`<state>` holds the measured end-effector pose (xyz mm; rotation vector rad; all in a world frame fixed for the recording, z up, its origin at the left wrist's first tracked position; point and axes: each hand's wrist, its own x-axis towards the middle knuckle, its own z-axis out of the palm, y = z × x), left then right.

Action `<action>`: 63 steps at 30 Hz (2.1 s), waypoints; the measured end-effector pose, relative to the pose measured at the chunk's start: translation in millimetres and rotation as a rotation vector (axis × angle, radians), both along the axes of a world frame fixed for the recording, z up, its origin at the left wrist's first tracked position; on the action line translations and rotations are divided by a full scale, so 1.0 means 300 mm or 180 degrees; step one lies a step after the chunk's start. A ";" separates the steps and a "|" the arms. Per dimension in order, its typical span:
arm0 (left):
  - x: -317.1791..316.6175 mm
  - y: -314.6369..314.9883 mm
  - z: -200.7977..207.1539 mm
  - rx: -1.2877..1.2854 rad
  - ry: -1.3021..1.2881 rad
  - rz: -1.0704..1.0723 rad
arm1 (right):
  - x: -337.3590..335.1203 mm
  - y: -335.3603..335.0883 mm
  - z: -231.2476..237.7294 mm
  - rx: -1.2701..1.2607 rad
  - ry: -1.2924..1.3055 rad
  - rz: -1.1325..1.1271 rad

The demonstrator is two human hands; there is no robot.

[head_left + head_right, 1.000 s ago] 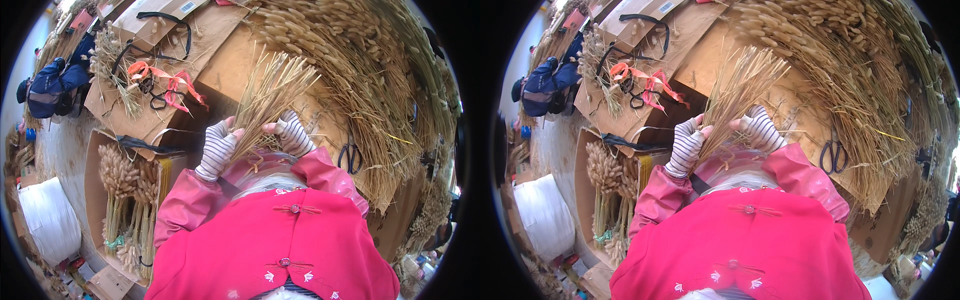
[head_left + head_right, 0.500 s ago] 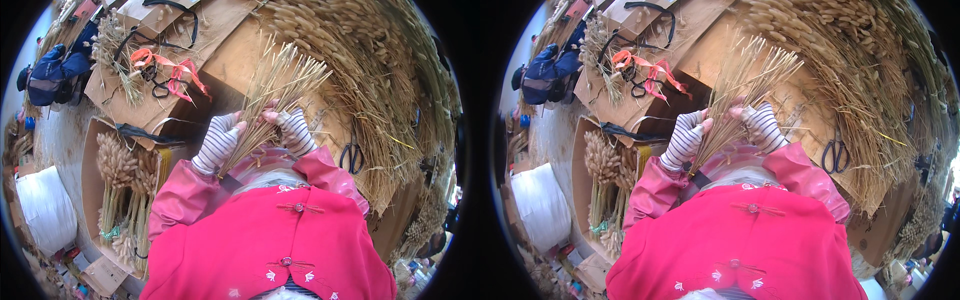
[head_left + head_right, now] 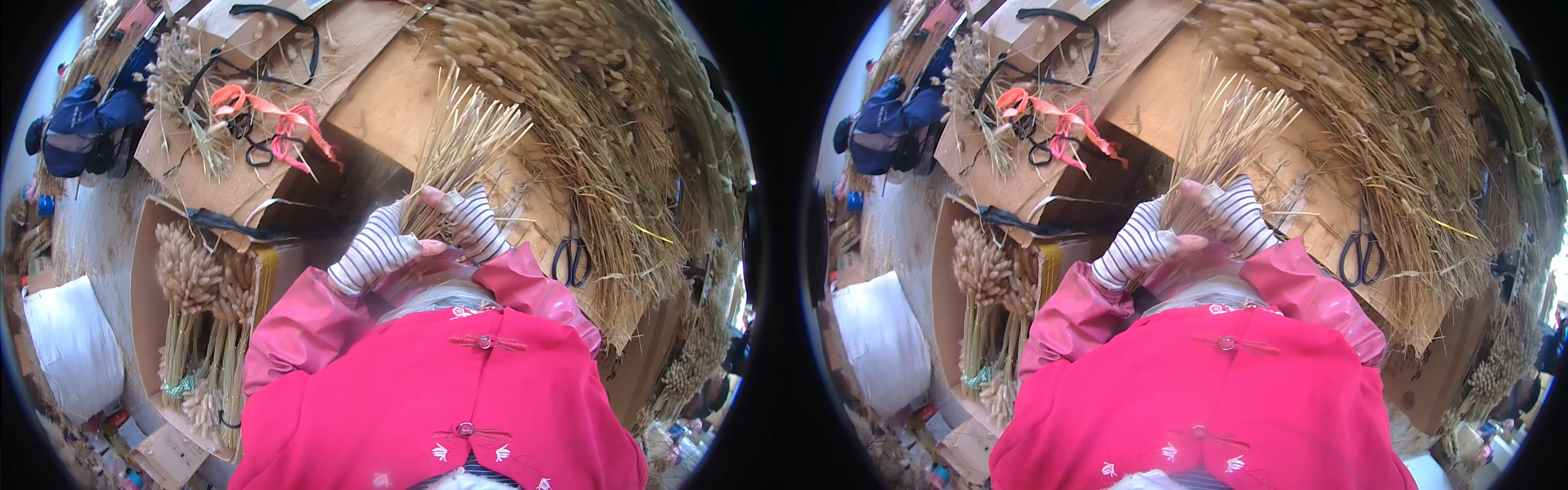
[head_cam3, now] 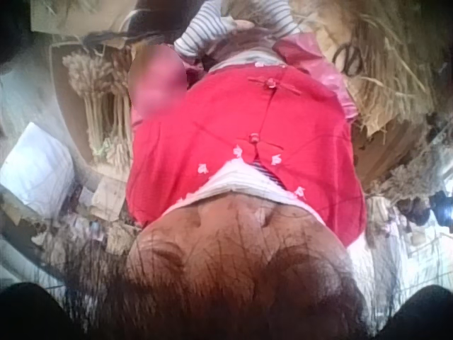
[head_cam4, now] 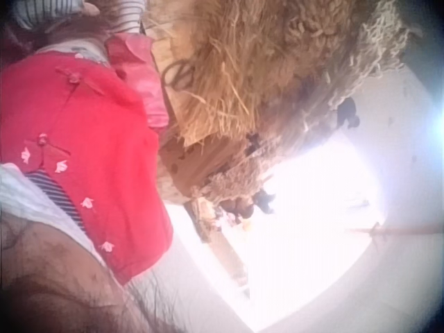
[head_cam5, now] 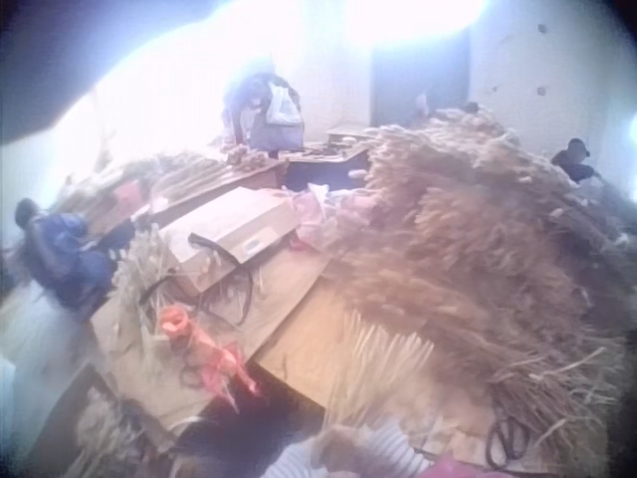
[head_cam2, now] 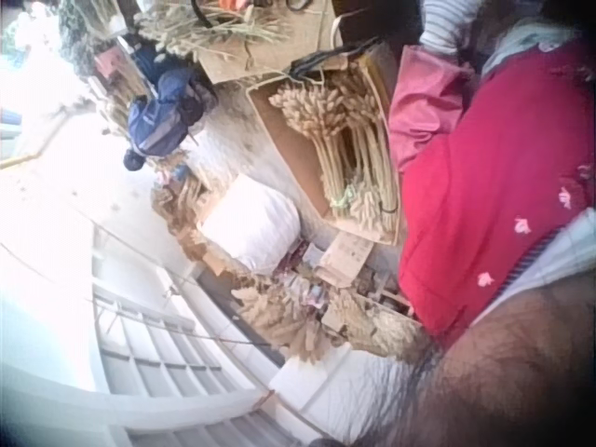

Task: The person gathers dried wheat stalks from a large pile, aligns them into a neat bundle, and ties the bundle with a rubber band. The person repeats this process multiple times, placing the finished bundles into a cardboard box.

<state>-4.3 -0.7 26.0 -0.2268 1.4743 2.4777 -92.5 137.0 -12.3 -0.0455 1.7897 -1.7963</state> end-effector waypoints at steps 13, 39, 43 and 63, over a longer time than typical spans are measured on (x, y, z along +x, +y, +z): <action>0.069 0.060 -0.035 -0.2328 0.0488 -0.0534 | -0.150 0.101 0.132 -0.2347 -0.0369 -0.1027; -0.069 0.033 0.078 -0.3185 0.0822 -0.0680 | -0.061 0.042 0.218 -0.0837 -0.0401 -0.0906; -0.090 -0.026 0.117 -0.1216 -0.0064 -0.0154 | -0.059 0.043 0.219 -0.0942 -0.0555 -0.0824; -0.090 -0.028 0.069 0.0043 -0.0399 -0.0389 | -0.160 0.144 0.156 -0.0659 0.0966 -0.0756</action>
